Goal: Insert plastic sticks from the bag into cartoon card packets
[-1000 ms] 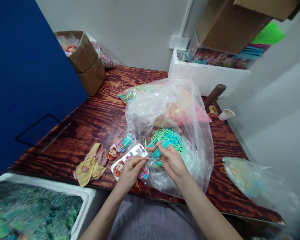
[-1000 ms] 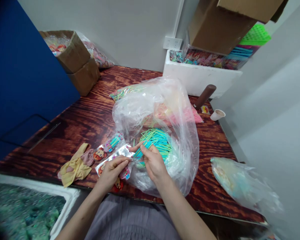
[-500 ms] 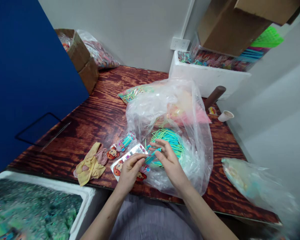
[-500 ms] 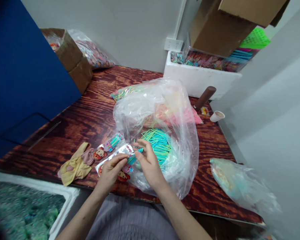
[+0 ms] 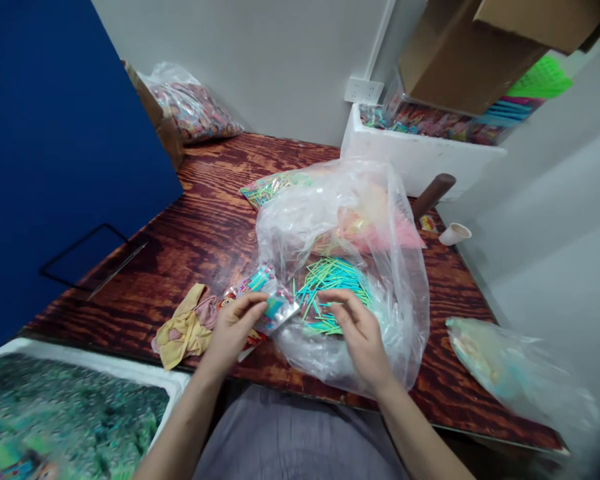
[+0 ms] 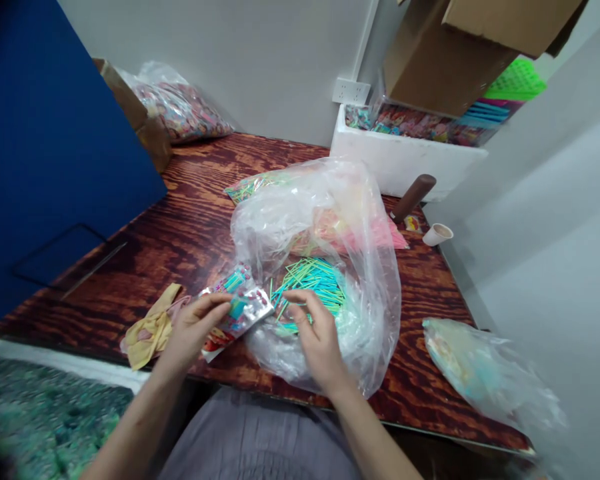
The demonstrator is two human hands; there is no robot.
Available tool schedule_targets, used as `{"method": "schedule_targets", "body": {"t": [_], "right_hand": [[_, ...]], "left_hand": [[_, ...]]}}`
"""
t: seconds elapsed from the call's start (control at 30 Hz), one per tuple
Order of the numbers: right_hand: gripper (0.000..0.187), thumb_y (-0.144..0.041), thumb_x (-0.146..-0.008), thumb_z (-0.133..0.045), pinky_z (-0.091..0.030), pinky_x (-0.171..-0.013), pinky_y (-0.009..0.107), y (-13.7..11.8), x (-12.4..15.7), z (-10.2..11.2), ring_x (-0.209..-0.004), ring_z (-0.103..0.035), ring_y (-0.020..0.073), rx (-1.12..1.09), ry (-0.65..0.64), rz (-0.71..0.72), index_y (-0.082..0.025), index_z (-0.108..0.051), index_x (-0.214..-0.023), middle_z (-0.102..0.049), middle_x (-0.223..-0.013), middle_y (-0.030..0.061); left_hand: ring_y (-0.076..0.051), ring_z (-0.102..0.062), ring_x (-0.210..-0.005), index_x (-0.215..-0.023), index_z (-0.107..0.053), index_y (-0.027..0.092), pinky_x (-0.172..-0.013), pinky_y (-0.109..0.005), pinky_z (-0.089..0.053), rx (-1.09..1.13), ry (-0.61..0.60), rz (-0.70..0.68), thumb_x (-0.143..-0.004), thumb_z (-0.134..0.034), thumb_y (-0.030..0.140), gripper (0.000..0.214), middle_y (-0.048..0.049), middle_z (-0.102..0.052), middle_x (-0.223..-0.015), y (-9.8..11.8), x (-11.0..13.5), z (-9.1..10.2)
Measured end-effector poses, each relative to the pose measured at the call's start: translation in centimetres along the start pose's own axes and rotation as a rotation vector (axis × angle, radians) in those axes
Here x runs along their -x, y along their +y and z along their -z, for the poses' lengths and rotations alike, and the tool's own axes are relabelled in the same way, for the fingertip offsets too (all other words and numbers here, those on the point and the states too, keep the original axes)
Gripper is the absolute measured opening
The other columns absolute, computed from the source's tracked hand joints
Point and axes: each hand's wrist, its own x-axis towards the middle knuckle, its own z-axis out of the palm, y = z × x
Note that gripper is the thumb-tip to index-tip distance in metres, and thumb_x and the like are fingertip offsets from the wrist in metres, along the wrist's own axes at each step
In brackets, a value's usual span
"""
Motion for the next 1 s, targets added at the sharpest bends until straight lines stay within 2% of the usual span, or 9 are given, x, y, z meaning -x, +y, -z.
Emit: {"method": "schedule_targets", "body": {"t": [0.17, 0.23, 0.33, 0.47, 0.53, 0.63, 0.73, 0.83, 1.0], "right_hand": [[0.018, -0.027, -0.092, -0.051, -0.047, -0.080, 0.036, 5.8, -3.2, 5.3, -0.087, -0.063, 0.0216, 0.308, 0.070, -0.018, -0.021, -0.068, -0.093, -0.070, -0.091, 0.0045], [0.019, -0.019, -0.091, -0.049, -0.046, -0.081, 0.035, 7.7, -3.7, 6.1, -0.088, -0.061, 0.0210, 0.554, -0.002, 0.000, -0.019, -0.067, -0.089, -0.069, -0.090, 0.0054], [0.017, -0.013, -0.091, -0.051, -0.043, -0.083, 0.034, 8.8, -3.5, 5.9, -0.092, -0.058, 0.0219, 0.962, -0.218, 0.006, -0.017, -0.067, -0.086, -0.067, -0.092, 0.0079], [0.013, -0.014, -0.092, -0.053, -0.040, -0.080, 0.035, 8.3, -2.6, 4.7, -0.097, -0.054, 0.0259, 1.292, -0.342, 0.076, -0.016, -0.066, -0.093, -0.064, -0.100, 0.0116], [0.016, -0.010, -0.091, -0.050, -0.038, -0.078, 0.037, 8.2, -2.4, 4.0, -0.096, -0.053, 0.0276, 1.389, -0.359, 0.135, -0.016, -0.065, -0.095, -0.064, -0.100, 0.0129], [0.019, -0.006, -0.089, -0.048, -0.037, -0.076, 0.040, 8.8, -2.5, 3.1, -0.091, -0.053, 0.0288, 1.466, -0.387, 0.198, -0.015, -0.063, -0.096, -0.063, -0.097, 0.0147], [0.022, -0.005, -0.090, -0.045, -0.037, -0.075, 0.041, 9.6, -2.8, 2.7, -0.089, -0.053, 0.0296, 1.490, -0.386, 0.208, -0.014, -0.063, -0.096, -0.063, -0.096, 0.0153], [0.023, -0.005, -0.091, -0.042, -0.037, -0.076, 0.041, 9.8, -3.0, 3.1, -0.091, -0.054, 0.0301, 1.489, -0.399, 0.204, -0.013, -0.063, -0.099, -0.063, -0.097, 0.0154], [0.020, -0.006, -0.092, -0.045, -0.037, -0.078, 0.037, 9.6, -3.0, 4.5, -0.093, -0.056, 0.0280, 1.408, -0.394, 0.149, -0.012, -0.060, -0.103, -0.064, -0.101, 0.0147]], "left_hand": [[-0.021, -0.067, -0.083, -0.092, -0.073, 0.019, -0.073, -0.029, -0.053, -0.264, 0.037, -0.076, -0.079, -0.063, 0.045, 0.031, -0.0049, -0.076, -0.091, -2.3, -5.8, 3.5], [-0.021, -0.067, -0.082, -0.091, -0.072, 0.018, -0.074, -0.029, -0.052, -0.409, 0.025, -0.131, -0.083, -0.056, 0.046, 0.033, -0.0048, -0.075, -0.090, -4.0, -7.8, 3.4], [-0.024, -0.065, -0.092, -0.095, -0.072, 0.019, -0.086, -0.034, -0.049, -0.537, 0.044, -0.182, -0.084, -0.054, 0.044, 0.032, -0.0067, -0.073, -0.097, -5.6, -9.1, 2.8], [-0.029, -0.057, -0.111, -0.118, -0.067, 0.020, -0.099, -0.041, -0.042, -0.695, 0.179, -0.302, -0.089, -0.051, 0.040, 0.039, -0.0117, -0.065, -0.117, -5.1, -7.6, 2.6], [-0.029, -0.057, -0.108, -0.119, -0.066, 0.020, -0.096, -0.041, -0.042, -0.800, 0.249, -0.384, -0.093, -0.048, 0.037, 0.036, -0.0119, -0.064, -0.114, -4.6, -5.6, 2.4], [-0.027, -0.060, -0.097, -0.107, -0.069, 0.021, -0.088, -0.039, -0.045, -0.878, 0.117, -0.452, -0.095, -0.047, 0.033, 0.028, -0.0094, -0.067, -0.100, -4.9, -2.4, 1.7], [-0.028, -0.059, -0.101, -0.114, -0.066, 0.020, -0.090, -0.041, -0.044, -0.939, -0.034, -0.492, -0.095, -0.048, 0.030, 0.028, -0.0112, -0.067, -0.110, -6.0, -0.2, 0.8], [-0.030, -0.057, -0.110, -0.128, -0.059, 0.021, -0.096, -0.045, -0.042, -0.992, -0.024, -0.502, -0.094, -0.050, 0.029, 0.036, -0.0127, -0.064, -0.123, -6.7, 0.5, 0.3], [-0.028, -0.059, -0.100, -0.127, -0.057, 0.019, -0.089, -0.041, -0.046, -0.961, 0.026, -0.483, -0.094, -0.051, 0.031, 0.035, -0.0115, -0.065, -0.107, -6.3, 0.1, 0.4]]}}
